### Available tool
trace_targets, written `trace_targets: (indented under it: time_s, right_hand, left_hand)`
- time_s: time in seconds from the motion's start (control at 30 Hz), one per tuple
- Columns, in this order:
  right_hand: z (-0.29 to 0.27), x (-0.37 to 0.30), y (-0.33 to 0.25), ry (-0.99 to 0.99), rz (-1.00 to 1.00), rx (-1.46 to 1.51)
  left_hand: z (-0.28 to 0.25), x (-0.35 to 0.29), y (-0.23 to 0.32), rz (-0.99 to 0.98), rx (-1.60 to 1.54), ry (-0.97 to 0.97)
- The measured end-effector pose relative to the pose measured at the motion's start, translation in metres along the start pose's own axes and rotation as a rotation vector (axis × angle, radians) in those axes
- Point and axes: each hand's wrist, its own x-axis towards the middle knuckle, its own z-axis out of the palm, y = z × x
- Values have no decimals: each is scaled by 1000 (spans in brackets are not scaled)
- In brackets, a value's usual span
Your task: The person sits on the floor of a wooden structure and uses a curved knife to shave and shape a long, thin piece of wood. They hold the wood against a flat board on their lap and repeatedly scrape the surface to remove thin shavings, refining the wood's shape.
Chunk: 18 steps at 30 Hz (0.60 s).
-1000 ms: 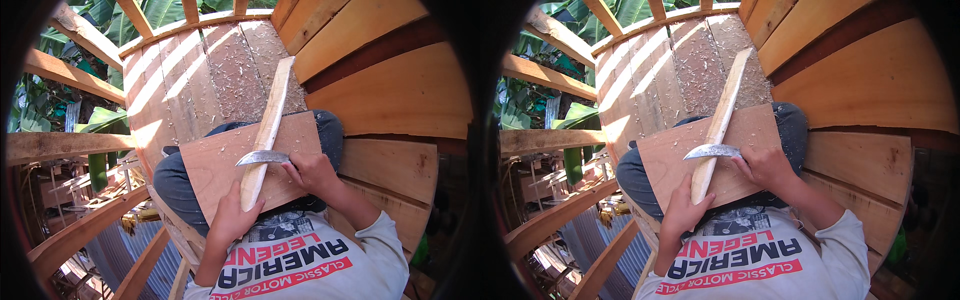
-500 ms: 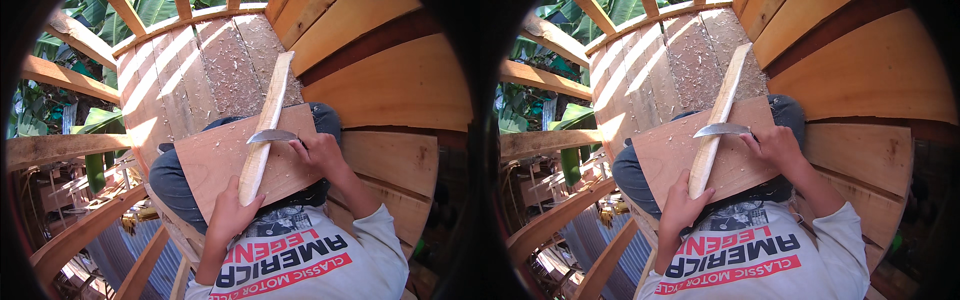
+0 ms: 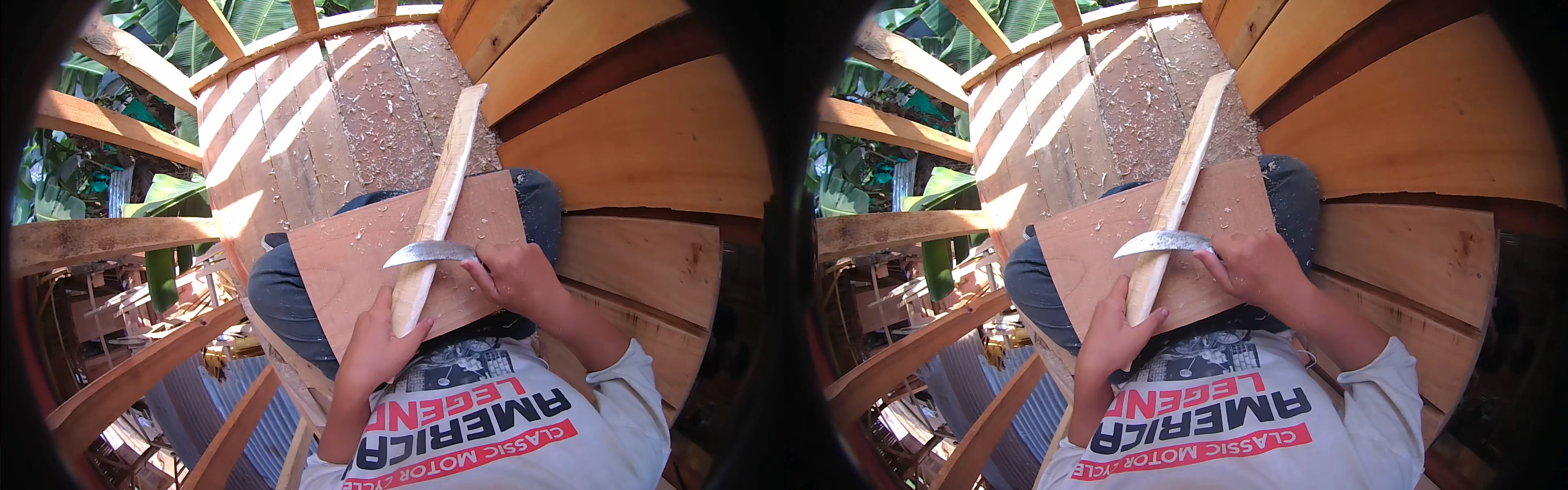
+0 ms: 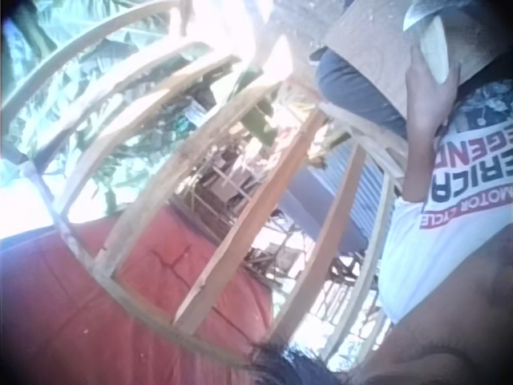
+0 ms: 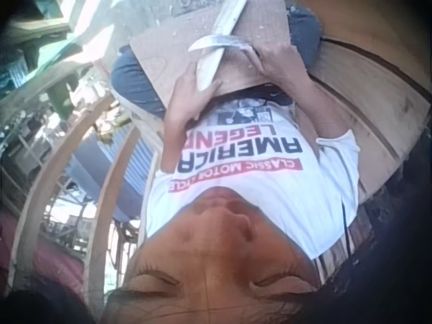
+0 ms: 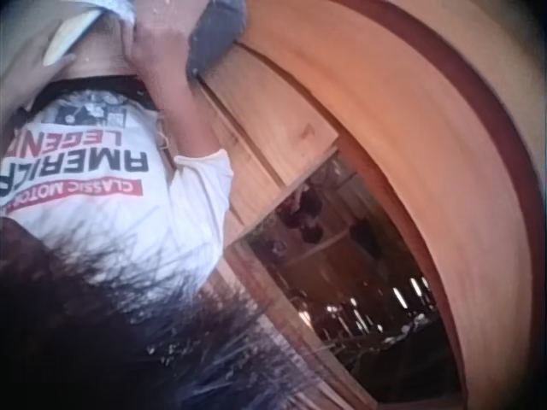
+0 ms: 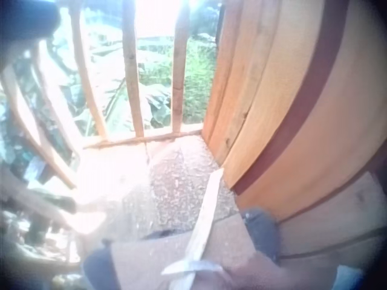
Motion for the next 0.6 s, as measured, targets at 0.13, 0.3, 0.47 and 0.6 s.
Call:
trace_targets:
  time_s: [0.13, 0.3, 0.47, 0.6]
  right_hand:
    - [-2, 8, 24, 25, -22, -30]
    - [11, -2, 14, 66, 61, 29]
    - [7, 11, 32, 87, 67, -35]
    - [9, 3, 13, 60, 100, 46]
  left_hand:
    - [1, -4, -2, -17, 3, -2]
    - [1, 1, 2, -11, -34, -25]
    - [0, -3, 1, -93, -8, -40]
    - [2, 0, 4, -21, -38, -22]
